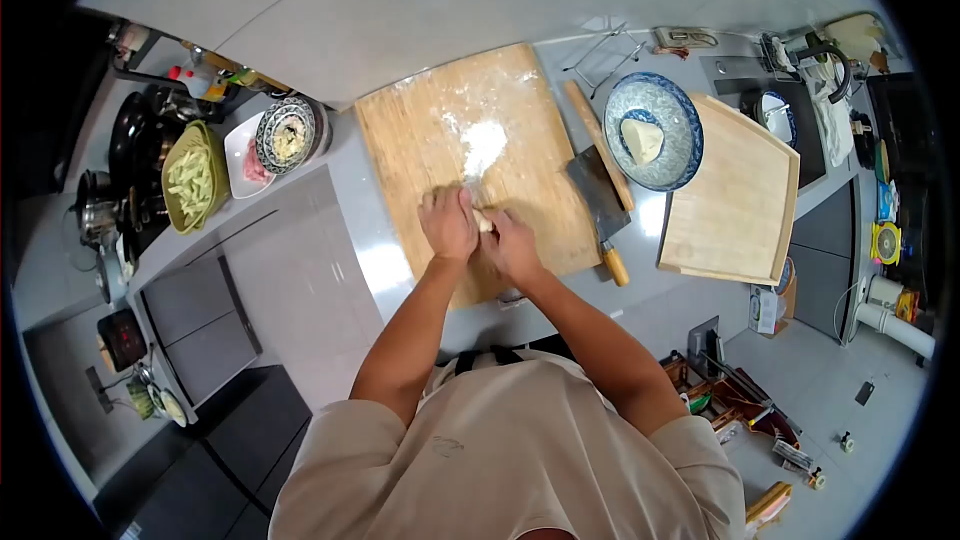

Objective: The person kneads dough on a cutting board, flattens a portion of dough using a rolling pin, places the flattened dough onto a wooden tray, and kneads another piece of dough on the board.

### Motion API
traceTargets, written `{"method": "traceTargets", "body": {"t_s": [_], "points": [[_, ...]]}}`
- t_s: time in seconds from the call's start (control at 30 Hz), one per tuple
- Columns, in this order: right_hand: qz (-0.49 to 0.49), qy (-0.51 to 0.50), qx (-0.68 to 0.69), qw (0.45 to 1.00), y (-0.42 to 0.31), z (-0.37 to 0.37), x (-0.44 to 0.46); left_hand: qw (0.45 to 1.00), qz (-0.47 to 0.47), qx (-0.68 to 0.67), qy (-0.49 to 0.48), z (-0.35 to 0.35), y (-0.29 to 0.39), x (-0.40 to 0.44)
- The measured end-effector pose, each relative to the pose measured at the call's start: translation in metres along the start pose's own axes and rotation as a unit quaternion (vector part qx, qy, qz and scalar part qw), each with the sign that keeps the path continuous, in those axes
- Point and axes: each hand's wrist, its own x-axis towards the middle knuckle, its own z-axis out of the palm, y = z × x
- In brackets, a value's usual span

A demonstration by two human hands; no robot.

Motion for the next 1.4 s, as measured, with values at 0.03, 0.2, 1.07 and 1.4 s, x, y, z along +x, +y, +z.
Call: {"method": "traceTargets", "body": {"t_s": [0.03, 0.2, 1.07, 1.4], "points": [[0.028, 0.008, -0.014, 0.999, -0.009, -0.003, 0.006, 1.000, -0.003, 0.025, 0.007, -0.001, 0.005, 0.009], [-0.006, 0.024, -0.055, 0.998, -0.017, 0.005, 0.066, 0.998, -0.051, 0.022, 0.011, 0.004, -0.003, 0.059], [-0.096, 0.015, -0.072, 0.993, -0.037, -0.014, 0.028, 0.881, -0.311, -0.311, -0.177, -0.032, 0.017, 0.052], [0.016, 0.061, 0.000, 0.998, -0.007, 0.001, 0.032, 0.998, 0.016, 0.055, 0.004, -0.001, 0.008, 0.036]]}}
